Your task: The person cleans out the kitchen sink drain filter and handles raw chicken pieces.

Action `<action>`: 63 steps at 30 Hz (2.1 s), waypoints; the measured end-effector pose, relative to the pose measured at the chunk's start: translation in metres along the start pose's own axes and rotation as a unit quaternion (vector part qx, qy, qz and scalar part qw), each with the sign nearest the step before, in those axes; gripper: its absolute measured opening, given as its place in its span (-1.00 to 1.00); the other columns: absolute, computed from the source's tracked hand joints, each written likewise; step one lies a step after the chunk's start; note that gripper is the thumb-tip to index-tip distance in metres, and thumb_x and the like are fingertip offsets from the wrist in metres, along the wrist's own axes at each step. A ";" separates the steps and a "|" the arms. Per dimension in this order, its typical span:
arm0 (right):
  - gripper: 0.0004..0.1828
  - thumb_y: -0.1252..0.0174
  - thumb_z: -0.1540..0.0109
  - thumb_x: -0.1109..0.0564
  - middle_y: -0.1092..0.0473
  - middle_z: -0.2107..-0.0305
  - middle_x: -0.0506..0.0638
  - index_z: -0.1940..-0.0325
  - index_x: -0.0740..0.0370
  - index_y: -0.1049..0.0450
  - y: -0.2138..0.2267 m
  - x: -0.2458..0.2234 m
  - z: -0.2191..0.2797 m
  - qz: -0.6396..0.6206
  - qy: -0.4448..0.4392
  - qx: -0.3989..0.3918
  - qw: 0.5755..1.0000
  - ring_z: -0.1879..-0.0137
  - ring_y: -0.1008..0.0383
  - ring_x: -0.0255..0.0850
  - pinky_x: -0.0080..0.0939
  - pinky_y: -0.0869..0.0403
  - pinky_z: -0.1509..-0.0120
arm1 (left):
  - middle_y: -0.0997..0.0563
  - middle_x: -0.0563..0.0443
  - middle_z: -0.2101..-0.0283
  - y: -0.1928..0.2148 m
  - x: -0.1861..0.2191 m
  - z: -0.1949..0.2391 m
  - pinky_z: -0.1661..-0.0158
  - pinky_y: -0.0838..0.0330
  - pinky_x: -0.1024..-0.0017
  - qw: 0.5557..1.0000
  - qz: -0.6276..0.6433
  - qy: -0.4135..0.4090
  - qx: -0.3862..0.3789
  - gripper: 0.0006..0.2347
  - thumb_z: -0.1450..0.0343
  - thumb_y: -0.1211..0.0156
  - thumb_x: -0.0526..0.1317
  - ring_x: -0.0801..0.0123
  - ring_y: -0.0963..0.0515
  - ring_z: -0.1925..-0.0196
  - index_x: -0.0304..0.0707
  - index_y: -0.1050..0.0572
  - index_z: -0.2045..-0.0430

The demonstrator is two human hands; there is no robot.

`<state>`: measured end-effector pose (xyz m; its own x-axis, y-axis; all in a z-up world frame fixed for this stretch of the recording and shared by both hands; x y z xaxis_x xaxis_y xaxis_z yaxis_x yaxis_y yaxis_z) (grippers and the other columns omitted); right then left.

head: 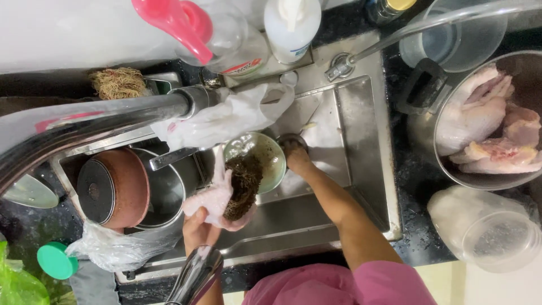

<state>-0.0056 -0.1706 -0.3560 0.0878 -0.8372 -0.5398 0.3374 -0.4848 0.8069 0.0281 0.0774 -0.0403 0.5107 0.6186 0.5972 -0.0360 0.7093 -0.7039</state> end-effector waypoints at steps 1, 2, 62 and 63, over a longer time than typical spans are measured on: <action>-0.66 -0.03 -0.20 0.20 -0.44 0.03 0.24 -0.03 0.26 -0.53 -0.008 0.002 0.003 0.001 0.000 0.000 1.000 -0.02 -0.48 0.16 0.02 -0.53 -0.03 | -0.66 -0.30 -0.08 -0.001 0.000 0.001 -0.08 -0.52 0.29 1.000 0.001 0.000 0.000 -0.65 -0.50 -0.30 -0.24 0.12 -0.66 -0.07 -0.55 -0.54 -0.12; -0.63 -0.04 -0.18 0.18 -0.42 0.04 0.23 -0.04 0.27 -0.52 -0.016 0.004 0.007 0.025 0.000 -0.008 1.000 -0.02 -0.47 0.15 0.02 -0.53 -0.01 | -0.66 -0.29 -0.07 -0.002 0.000 0.001 -0.11 -0.52 0.28 1.000 0.000 -0.005 0.004 -0.65 -0.51 -0.29 -0.23 0.11 -0.66 -0.07 -0.55 -0.54 -0.11; -0.75 -0.18 -0.11 0.27 -0.45 0.06 0.22 0.13 0.20 -0.58 0.112 0.015 0.018 -0.100 -0.159 0.108 0.976 0.05 -0.52 0.18 0.09 -0.48 -0.06 | -0.67 -0.24 0.12 -0.055 0.022 0.016 -0.06 -0.53 0.24 0.990 -0.070 -0.023 0.117 -0.65 -0.43 -0.30 -0.16 0.13 -0.67 0.10 -0.52 -0.56 0.03; -0.66 -0.19 -0.05 0.29 -0.45 0.09 0.26 0.08 0.19 -0.57 0.126 0.014 0.016 -0.059 -0.135 0.191 0.970 0.01 -0.49 0.23 0.10 -0.47 -0.06 | -0.67 -0.25 0.09 -0.053 0.021 0.014 -0.10 -0.53 0.23 0.992 -0.063 -0.019 0.107 -0.64 -0.42 -0.31 -0.17 0.11 -0.68 0.07 -0.52 -0.56 0.01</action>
<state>0.0226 -0.2472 -0.2581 -0.1974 -0.7808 -0.5928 -0.0457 -0.5967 0.8012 0.0290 0.0576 0.0149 0.4902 0.5304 0.6917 -0.1585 0.8346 -0.5276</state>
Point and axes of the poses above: each hand's wrist, its own z-axis away from the middle knuckle, its own y-axis out of the back of the hand, x = y × z, the point moved 4 cm from there along -z, towards the middle knuckle
